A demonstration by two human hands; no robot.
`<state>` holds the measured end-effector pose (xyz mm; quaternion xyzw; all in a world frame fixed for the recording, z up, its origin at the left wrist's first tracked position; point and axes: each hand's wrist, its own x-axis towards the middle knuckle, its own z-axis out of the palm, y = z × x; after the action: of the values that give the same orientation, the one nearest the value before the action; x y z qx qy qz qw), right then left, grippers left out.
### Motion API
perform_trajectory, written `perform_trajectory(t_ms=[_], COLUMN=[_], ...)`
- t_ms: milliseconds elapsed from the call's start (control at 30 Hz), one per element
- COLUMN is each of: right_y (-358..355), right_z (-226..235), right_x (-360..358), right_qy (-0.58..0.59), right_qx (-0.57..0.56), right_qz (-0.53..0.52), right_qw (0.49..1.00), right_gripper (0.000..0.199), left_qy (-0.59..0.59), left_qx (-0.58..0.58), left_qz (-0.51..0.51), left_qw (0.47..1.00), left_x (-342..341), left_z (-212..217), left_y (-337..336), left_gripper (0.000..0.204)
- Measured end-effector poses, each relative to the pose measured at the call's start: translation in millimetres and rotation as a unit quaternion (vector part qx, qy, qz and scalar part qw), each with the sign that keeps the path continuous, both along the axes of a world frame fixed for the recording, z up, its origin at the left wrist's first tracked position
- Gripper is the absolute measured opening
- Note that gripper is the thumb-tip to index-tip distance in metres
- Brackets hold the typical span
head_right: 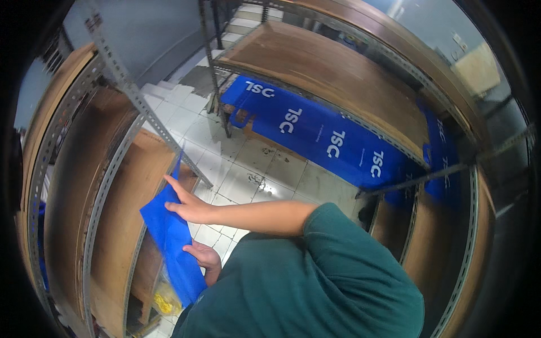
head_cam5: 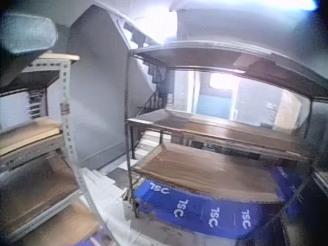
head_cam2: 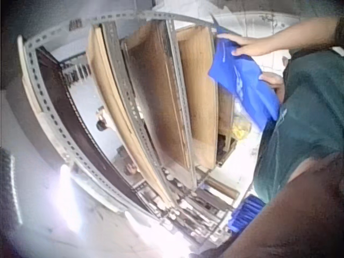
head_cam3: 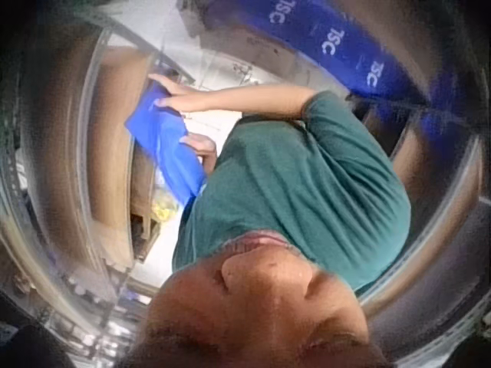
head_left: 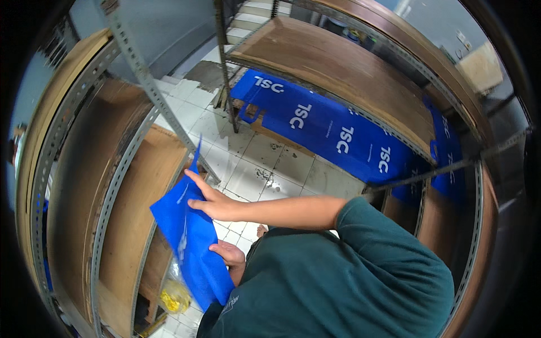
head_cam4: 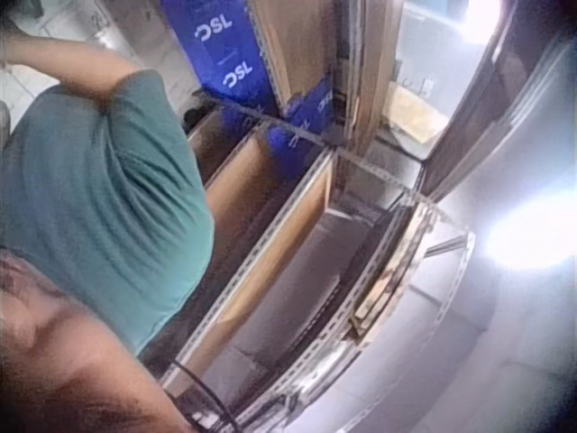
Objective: The person repeatedly folds blue tote bags and places them onto a wooden shelf. They pick up a bag, fold it in half, and then fold it again before stacking it with other bags on the shelf.
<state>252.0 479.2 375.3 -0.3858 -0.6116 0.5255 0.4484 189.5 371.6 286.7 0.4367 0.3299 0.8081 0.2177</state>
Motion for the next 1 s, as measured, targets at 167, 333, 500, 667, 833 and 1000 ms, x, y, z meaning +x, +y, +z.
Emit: perform_trajectory(t_ms=[167, 333, 500, 667, 833, 1000], right_y=[6.8, -6.9, -42.5, -101.1, -172.4, -254.5], right_z=[31.5, 78.9, 86.9, 104.5, 97.5, 76.5], right_x=[37.3, 109.6, 230.4, 331.6, 446.7, 568.4], right_qy=[-0.074, -0.111, -0.174, -0.237, -0.321, -0.336], right_qx=[-0.013, 0.031, 0.109, 0.137, 0.092, 0.037], right_qz=[-0.019, -0.099, -0.272, -0.388, -0.501, -0.588], right_qw=[0.997, 0.988, 0.940, 0.880, 0.798, 0.735], right_gripper=[0.072, 0.073, 0.081, 0.085, 0.085, 0.085], left_qy=[0.021, -0.009, -0.140, -0.154, -0.047, -0.012], left_qx=[-0.039, -0.168, -0.362, -0.495, -0.459, -0.345], left_qz=[-0.139, -0.277, -0.436, -0.528, -0.551, -0.600], left_qw=[0.989, 0.946, 0.812, 0.673, 0.695, 0.721], left_x=[10.3, 3.3, -35.7, 34.2, 192.0, 314.8], left_z=[-11.5, -40.5, -84.3, -89.2, -27.5, 34.7], left_y=[-1.2, 2.3, 61.1, 149.3, 162.5, 125.3], left_gripper=[0.044, 0.048, 0.053, 0.054, 0.051, 0.052])
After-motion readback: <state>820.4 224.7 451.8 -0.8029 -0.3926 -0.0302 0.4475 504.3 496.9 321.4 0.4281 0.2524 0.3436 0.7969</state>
